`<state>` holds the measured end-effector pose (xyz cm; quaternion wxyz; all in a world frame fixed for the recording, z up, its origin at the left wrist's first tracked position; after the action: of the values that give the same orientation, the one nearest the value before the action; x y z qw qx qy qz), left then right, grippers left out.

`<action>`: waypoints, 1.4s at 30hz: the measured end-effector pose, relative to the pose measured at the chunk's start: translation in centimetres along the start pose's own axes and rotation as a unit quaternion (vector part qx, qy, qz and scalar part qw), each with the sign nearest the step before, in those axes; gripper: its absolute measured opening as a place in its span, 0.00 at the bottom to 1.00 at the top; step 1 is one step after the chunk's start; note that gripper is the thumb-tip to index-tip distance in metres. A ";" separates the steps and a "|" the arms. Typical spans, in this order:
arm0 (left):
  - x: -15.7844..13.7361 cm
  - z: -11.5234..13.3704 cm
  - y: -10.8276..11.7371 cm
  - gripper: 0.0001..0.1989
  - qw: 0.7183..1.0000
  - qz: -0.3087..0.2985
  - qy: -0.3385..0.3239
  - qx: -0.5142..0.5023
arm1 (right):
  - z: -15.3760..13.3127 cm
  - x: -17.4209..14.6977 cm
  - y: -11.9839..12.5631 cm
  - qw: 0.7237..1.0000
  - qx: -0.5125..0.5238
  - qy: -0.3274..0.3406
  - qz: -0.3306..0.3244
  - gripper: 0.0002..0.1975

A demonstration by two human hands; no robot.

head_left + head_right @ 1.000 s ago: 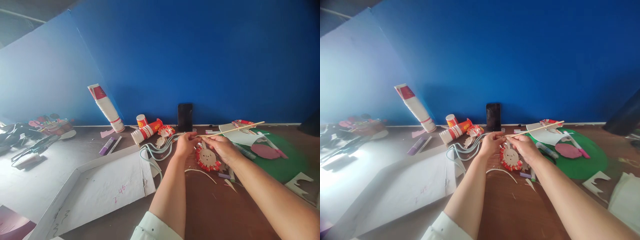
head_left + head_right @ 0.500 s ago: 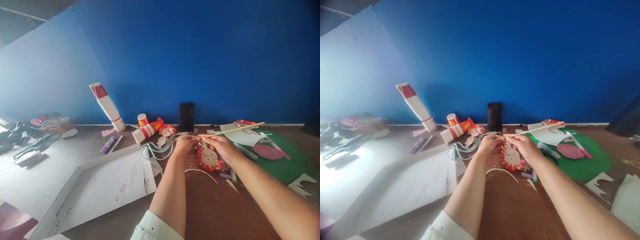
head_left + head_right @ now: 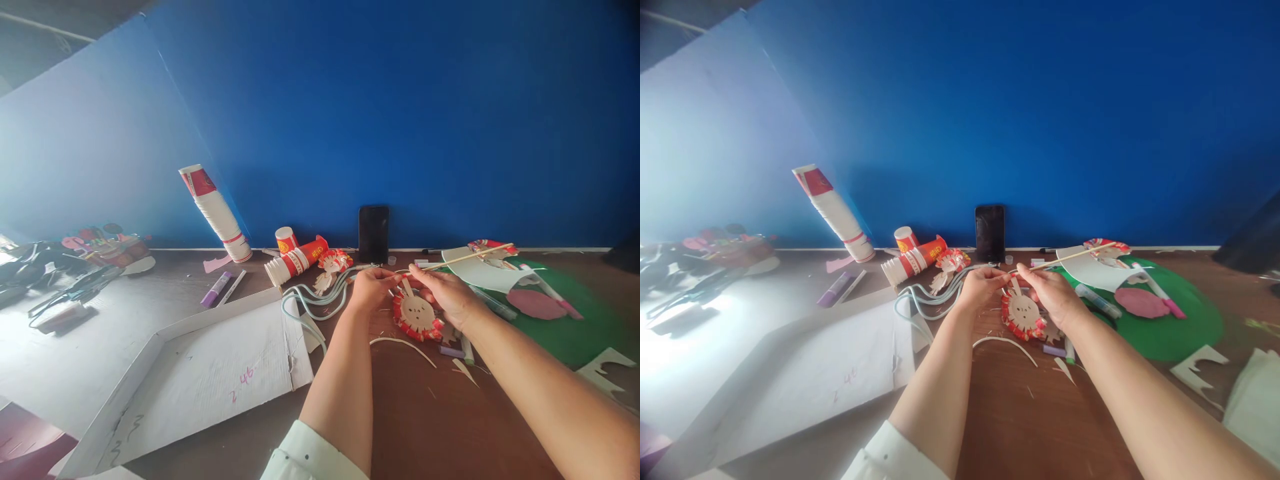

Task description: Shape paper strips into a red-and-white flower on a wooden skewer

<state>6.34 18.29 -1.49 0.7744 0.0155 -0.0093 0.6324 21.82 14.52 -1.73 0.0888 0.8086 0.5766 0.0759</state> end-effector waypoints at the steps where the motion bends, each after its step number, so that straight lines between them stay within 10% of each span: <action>1: 0.0 0.0 0.0 0.14 1.000 0.003 0.001 0.006 | 0.2 0.0 0.0 1.000 0.002 -0.009 -0.001 0.26; 42: 0.0 0.4 -0.6 0.12 0.999 -0.027 -0.023 0.022 | 0.8 -1.0 -0.9 0.983 0.118 -0.141 -0.020 0.15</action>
<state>6.89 18.18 -1.15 0.7904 0.0467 -0.0128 0.6107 20.81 13.86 -2.71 0.0751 0.8043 0.5792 -0.1092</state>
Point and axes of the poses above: each hand's wrist, its own x-axis towards the middle knuckle, its own y-axis out of the back of the hand, z = x × y, the point moved 7 cm from there along x, towards the middle knuckle, and after that the axes turned 5 degrees about z, right-handed, at the moved point
